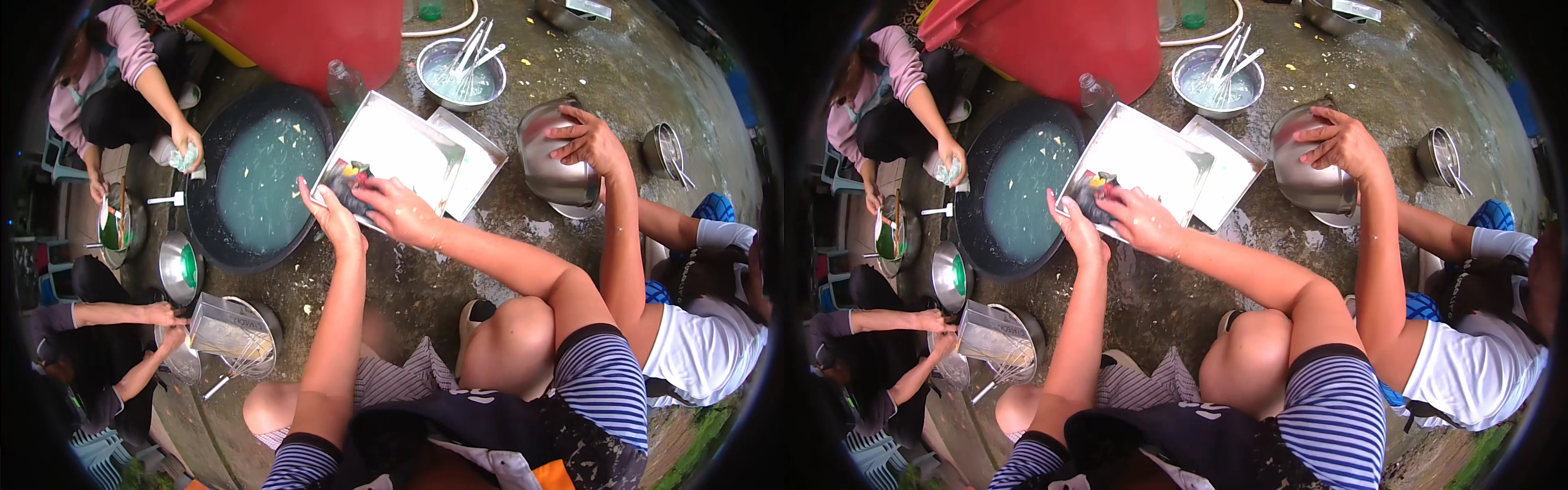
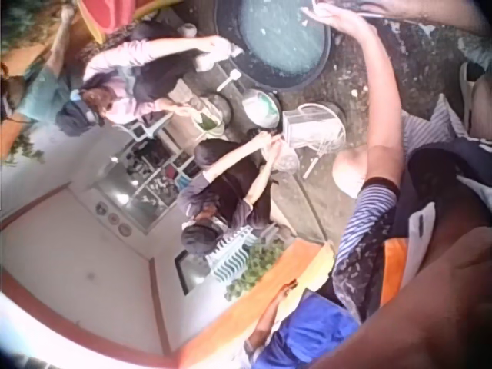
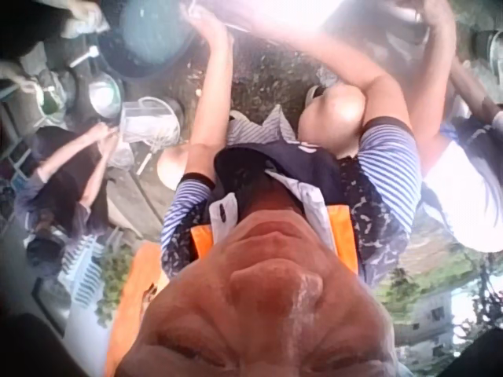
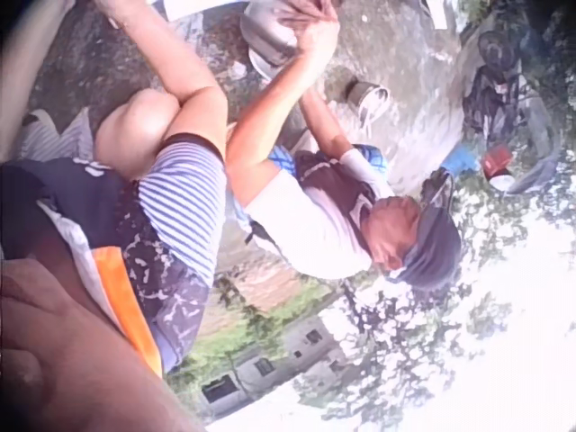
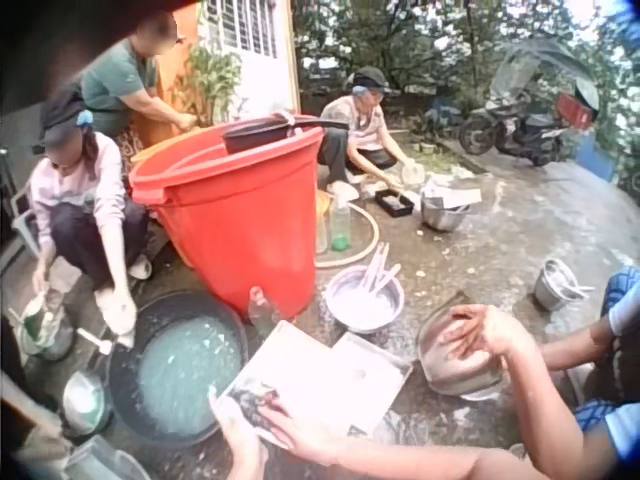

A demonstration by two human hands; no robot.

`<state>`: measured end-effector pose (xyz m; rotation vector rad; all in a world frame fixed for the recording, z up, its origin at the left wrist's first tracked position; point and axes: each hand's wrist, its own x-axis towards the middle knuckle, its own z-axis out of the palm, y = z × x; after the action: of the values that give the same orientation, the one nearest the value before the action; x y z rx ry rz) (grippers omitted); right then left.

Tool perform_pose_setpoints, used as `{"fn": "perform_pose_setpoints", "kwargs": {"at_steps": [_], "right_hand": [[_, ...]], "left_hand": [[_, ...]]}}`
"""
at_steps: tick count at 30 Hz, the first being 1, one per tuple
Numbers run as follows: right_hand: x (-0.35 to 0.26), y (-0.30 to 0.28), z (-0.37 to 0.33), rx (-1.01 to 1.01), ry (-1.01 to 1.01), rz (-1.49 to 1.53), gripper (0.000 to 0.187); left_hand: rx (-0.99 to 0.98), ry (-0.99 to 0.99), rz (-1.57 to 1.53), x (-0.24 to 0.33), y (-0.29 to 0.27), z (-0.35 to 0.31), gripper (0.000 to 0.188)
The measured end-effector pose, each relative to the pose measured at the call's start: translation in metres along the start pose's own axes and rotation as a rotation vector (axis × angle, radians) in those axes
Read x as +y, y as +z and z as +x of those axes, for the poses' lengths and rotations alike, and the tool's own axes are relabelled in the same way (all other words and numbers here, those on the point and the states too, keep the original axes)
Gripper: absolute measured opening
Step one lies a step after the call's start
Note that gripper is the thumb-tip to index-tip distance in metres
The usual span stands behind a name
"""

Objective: The person washes various kitchen items, including a metal bowl, a square tray, a whisk, and a spatula, by scrubbing them with a cloth in soapy water and rinsing them.

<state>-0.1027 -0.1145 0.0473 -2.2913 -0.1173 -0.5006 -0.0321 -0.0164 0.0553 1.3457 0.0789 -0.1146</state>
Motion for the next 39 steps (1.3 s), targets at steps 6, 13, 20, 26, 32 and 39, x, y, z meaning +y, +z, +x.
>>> {"fn": "perform_pose_setpoints", "kwargs": {"at_steps": [6,13,20,26,32,39], "right_hand": [[0.047,-0.026,-0.006,0.002,0.297,-0.368,0.049],[0.007,-0.002,-0.01,-0.134,-0.061,-0.191,0.046],[0.066,-0.026,-0.016,0.107,0.455,-0.31,0.048],[0.001,0.017,0.007,0.005,-0.107,-0.273,0.041],[0.052,-0.027,0.003,0.161,0.095,-0.553,0.04],[0.014,0.015,-0.013,-0.054,-0.168,-0.121,0.04]], "left_hand": [[-0.059,-0.066,0.047,-0.017,-0.003,-0.015,0.023],[-0.083,-0.01,0.044,-0.026,-0.009,-0.006,0.021],[-0.093,0.035,0.197,-0.012,-0.003,-0.007,0.022],[-0.037,0.043,0.12,-0.018,-0.006,0.003,0.022],[-0.115,0.024,0.137,-0.016,0.002,-0.015,0.023],[-0.104,0.016,0.13,-0.012,0.001,-0.012,0.023]]}}
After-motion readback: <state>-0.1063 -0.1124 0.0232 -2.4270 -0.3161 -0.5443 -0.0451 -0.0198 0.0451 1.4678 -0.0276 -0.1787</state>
